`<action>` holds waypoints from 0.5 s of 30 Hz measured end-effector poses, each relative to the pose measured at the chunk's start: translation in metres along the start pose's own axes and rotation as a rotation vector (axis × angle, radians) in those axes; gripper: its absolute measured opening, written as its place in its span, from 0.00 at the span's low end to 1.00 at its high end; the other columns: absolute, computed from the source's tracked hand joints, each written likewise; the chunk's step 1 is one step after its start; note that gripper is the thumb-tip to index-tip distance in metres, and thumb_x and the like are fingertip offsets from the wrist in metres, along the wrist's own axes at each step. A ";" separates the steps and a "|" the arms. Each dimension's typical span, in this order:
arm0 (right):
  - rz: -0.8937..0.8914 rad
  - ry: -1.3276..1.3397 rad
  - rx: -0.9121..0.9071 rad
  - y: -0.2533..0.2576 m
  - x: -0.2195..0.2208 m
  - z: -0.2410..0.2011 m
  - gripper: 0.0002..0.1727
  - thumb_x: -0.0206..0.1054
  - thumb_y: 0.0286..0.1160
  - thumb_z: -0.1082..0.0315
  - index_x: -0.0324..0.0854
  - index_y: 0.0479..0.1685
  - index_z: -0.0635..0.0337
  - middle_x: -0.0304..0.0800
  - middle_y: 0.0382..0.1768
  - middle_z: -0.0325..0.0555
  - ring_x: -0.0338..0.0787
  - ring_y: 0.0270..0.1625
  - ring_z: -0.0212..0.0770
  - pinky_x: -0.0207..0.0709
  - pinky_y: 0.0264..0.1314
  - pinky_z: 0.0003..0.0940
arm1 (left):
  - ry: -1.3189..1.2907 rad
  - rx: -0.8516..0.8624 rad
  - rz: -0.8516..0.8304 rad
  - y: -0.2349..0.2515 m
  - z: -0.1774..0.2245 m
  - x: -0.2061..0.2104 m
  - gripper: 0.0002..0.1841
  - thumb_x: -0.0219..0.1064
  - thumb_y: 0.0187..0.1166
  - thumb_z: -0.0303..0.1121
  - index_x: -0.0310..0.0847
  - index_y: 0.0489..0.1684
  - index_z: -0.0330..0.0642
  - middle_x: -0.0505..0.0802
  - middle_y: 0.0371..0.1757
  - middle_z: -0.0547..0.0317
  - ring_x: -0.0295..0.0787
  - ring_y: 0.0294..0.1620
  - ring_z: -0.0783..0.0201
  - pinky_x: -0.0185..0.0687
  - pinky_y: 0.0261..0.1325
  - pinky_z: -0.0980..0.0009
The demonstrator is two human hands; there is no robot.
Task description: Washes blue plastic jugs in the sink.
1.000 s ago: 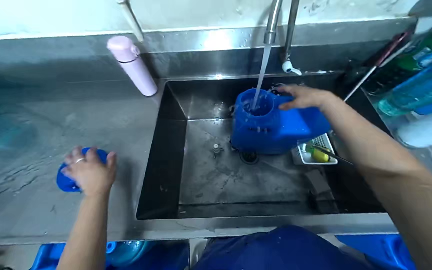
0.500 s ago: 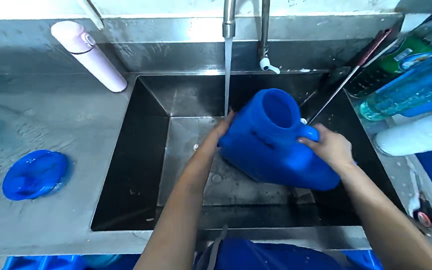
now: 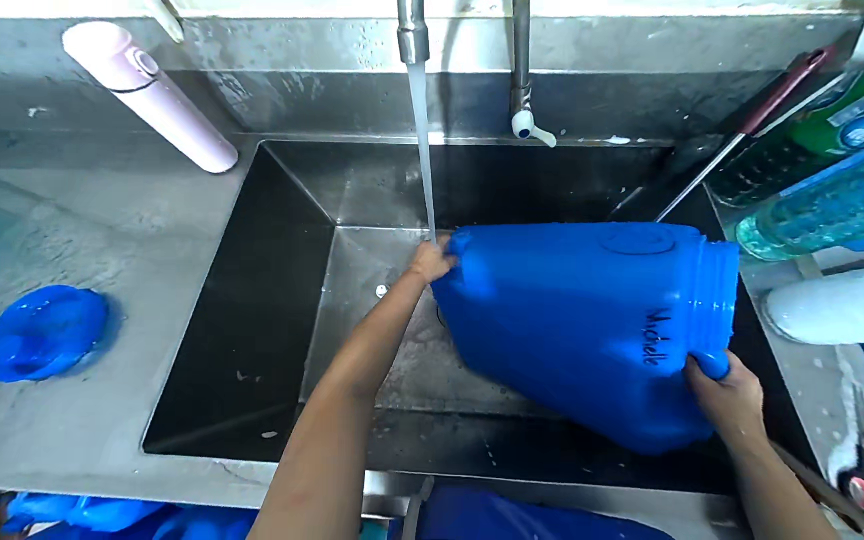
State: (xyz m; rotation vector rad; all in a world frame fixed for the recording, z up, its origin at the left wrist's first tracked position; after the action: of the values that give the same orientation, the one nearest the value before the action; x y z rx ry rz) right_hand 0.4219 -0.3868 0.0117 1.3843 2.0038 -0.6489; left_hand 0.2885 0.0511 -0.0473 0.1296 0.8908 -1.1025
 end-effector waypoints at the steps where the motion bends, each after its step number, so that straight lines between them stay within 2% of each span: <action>1: -0.008 0.005 0.003 0.000 0.001 0.000 0.18 0.66 0.76 0.72 0.79 0.53 0.84 0.85 0.40 0.76 0.85 0.40 0.62 0.74 0.50 0.63 | 0.031 -0.046 0.003 0.001 -0.002 0.000 0.20 0.65 0.85 0.31 0.81 0.69 0.28 0.88 0.65 0.28 0.83 0.71 0.34 0.69 0.78 0.37; 3: -0.005 0.019 0.011 0.000 0.002 -0.003 0.16 0.66 0.76 0.73 0.79 0.52 0.84 0.85 0.40 0.75 0.85 0.40 0.61 0.74 0.50 0.62 | 0.111 -0.150 0.004 0.004 -0.007 -0.002 0.22 0.55 0.92 0.40 0.84 0.61 0.27 0.89 0.61 0.28 0.84 0.69 0.33 0.70 0.74 0.34; 5: 0.004 0.019 0.026 0.001 0.002 -0.003 0.16 0.67 0.76 0.74 0.80 0.52 0.83 0.85 0.40 0.75 0.85 0.41 0.61 0.74 0.51 0.62 | 0.095 -0.155 0.007 0.000 -0.004 -0.003 0.26 0.50 0.95 0.44 0.85 0.58 0.26 0.89 0.59 0.27 0.84 0.67 0.33 0.70 0.73 0.35; 6: 0.013 0.016 0.035 0.002 0.001 0.000 0.16 0.67 0.76 0.74 0.80 0.52 0.84 0.85 0.41 0.76 0.85 0.42 0.62 0.74 0.52 0.63 | 0.084 -0.076 0.009 -0.005 0.004 -0.003 0.22 0.52 0.94 0.40 0.85 0.60 0.27 0.89 0.61 0.28 0.84 0.68 0.34 0.70 0.74 0.37; 7: 0.019 0.012 0.044 0.003 0.001 0.005 0.16 0.67 0.77 0.74 0.79 0.52 0.84 0.85 0.41 0.76 0.85 0.43 0.63 0.74 0.52 0.63 | 0.098 0.049 0.000 -0.012 0.015 0.001 0.17 0.56 0.92 0.30 0.85 0.63 0.28 0.88 0.65 0.30 0.84 0.70 0.35 0.70 0.77 0.40; 9: 0.028 0.002 0.063 0.005 0.001 0.010 0.16 0.67 0.77 0.73 0.79 0.53 0.84 0.85 0.42 0.77 0.85 0.43 0.64 0.73 0.53 0.64 | 0.210 0.232 -0.051 -0.022 0.027 0.013 0.19 0.61 0.79 0.15 0.85 0.67 0.32 0.78 0.80 0.33 0.77 0.77 0.35 0.68 0.80 0.42; 10: 0.030 -0.005 0.063 0.005 0.002 0.011 0.16 0.67 0.77 0.73 0.79 0.53 0.83 0.85 0.42 0.77 0.85 0.43 0.64 0.73 0.53 0.64 | 0.255 0.260 -0.057 -0.024 0.028 0.016 0.19 0.63 0.78 0.15 0.87 0.65 0.34 0.76 0.82 0.33 0.76 0.79 0.34 0.68 0.81 0.42; 12: 0.045 -0.004 0.043 0.004 0.002 0.003 0.16 0.68 0.76 0.74 0.80 0.53 0.83 0.85 0.44 0.79 0.86 0.45 0.66 0.73 0.54 0.66 | 0.315 0.227 -0.023 -0.023 0.019 0.014 0.14 0.66 0.83 0.28 0.88 0.63 0.35 0.77 0.79 0.31 0.77 0.77 0.33 0.70 0.79 0.41; 13: 0.057 -0.002 0.027 0.004 0.001 -0.002 0.16 0.68 0.76 0.74 0.81 0.52 0.83 0.86 0.44 0.78 0.86 0.46 0.66 0.73 0.55 0.66 | 0.345 0.168 -0.002 -0.019 0.011 0.012 0.16 0.66 0.85 0.34 0.86 0.64 0.35 0.80 0.76 0.30 0.79 0.74 0.33 0.72 0.76 0.40; 15: 0.073 0.006 -0.015 0.012 -0.001 -0.023 0.17 0.71 0.75 0.73 0.82 0.54 0.82 0.86 0.47 0.79 0.87 0.50 0.69 0.72 0.58 0.68 | 0.275 -0.015 0.063 -0.014 -0.008 0.003 0.19 0.61 0.89 0.37 0.81 0.69 0.33 0.82 0.72 0.29 0.83 0.71 0.34 0.76 0.73 0.39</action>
State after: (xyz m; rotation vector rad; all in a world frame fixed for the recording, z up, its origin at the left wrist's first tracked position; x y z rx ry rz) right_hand 0.4284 -0.3675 0.0278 1.4450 1.9494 -0.5971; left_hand 0.2732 0.0466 -0.0501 0.3003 1.1325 -1.0337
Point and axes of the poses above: each hand's wrist, its own y-axis towards the middle knuckle, its own x-axis out of the palm, z = x × y, the point moved 10 cm from there along y, towards the middle knuckle
